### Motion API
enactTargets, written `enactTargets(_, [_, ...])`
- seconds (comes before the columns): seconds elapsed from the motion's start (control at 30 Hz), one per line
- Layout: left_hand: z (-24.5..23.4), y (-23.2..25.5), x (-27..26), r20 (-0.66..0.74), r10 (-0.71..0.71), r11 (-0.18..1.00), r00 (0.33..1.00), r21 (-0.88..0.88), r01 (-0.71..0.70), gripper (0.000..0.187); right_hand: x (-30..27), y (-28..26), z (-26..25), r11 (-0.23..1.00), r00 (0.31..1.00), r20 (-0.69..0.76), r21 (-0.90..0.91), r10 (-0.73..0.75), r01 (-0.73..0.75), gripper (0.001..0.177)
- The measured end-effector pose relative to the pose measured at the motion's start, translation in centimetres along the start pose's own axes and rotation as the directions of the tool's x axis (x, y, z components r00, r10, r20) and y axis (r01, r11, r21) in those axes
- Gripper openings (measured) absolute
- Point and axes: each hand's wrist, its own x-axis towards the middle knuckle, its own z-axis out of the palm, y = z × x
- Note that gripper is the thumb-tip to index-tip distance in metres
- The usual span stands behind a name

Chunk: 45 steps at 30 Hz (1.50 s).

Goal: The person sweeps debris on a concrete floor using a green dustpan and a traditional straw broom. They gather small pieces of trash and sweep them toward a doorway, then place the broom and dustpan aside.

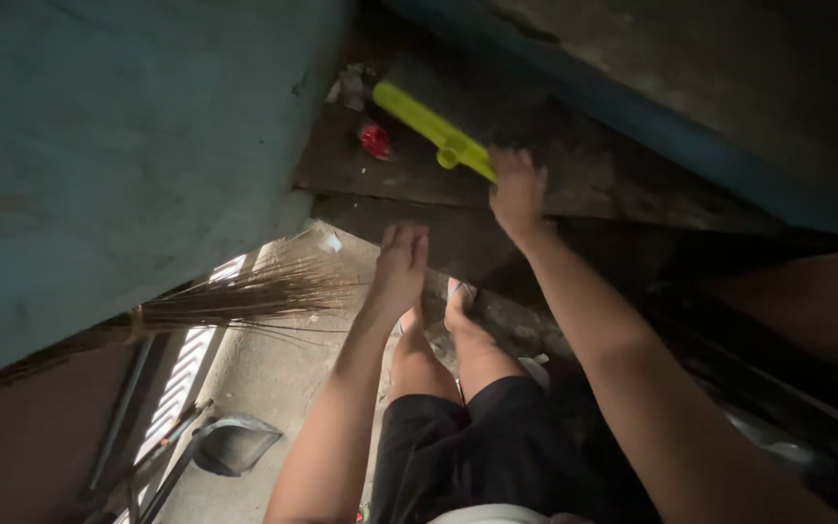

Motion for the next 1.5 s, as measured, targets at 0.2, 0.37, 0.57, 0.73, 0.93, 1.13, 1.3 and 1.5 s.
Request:
enactTargets(0.2, [-1.2,-0.5,0.5,-0.032,-0.026,1.0,0.999,-0.011,0.026,0.019,4.0,1.2,-0.2,1.0,1.0,-0.03,-0.013,-0.005,0.004,0.05])
enactTargets(0.37, [-1.7,-1.7,0.7,-0.117,0.032,0.999,0.993,-0.013,-0.034,0.019,3.2,-2.4,0.0,0.983,0.992,0.029,0.138,-0.125,0.119,0.058])
enactTargets(0.57, [-1.6,-2.5,0.5,-0.141,0.015,0.999,0.99,-0.025,-0.019,0.019,9.0,-2.0,-1.7,0.992,0.992,-0.104,0.094,-0.069,0.079,0.062])
enactTargets(0.73, [-2.3,-2.0,0.3,-0.16,-0.026,0.999,0.987,-0.047,0.018,0.019,6.3,-3.7,-0.1,0.986,0.986,0.077,0.092,-0.15,0.143,0.055])
enactTargets(0.93, [-2.8,-2.4,0.2,-0.166,-0.07,0.997,0.984,-0.053,0.062,0.02,10.1,-2.3,2.2,0.993,0.998,-0.049,0.116,-0.026,0.031,0.06])
enactTargets(1.13, [-3.0,-2.7,0.4,-0.199,-0.059,0.998,0.978,-0.01,0.058,0.021,5.2,-3.1,2.2,0.98,0.987,0.022,0.123,-0.159,0.155,0.056])
enactTargets(1.3, [-3.3,-3.2,-0.4,-0.225,-0.022,0.999,0.974,0.027,0.029,0.022,8.7,-1.8,2.4,0.994,0.998,-0.069,0.109,-0.003,0.01,0.049])
enactTargets(1.5, [-3.7,-3.2,-2.0,-0.232,-0.111,0.994,0.966,-0.023,0.109,0.022,3.3,-5.6,3.7,0.977,0.983,0.037,0.121,-0.181,0.176,0.049])
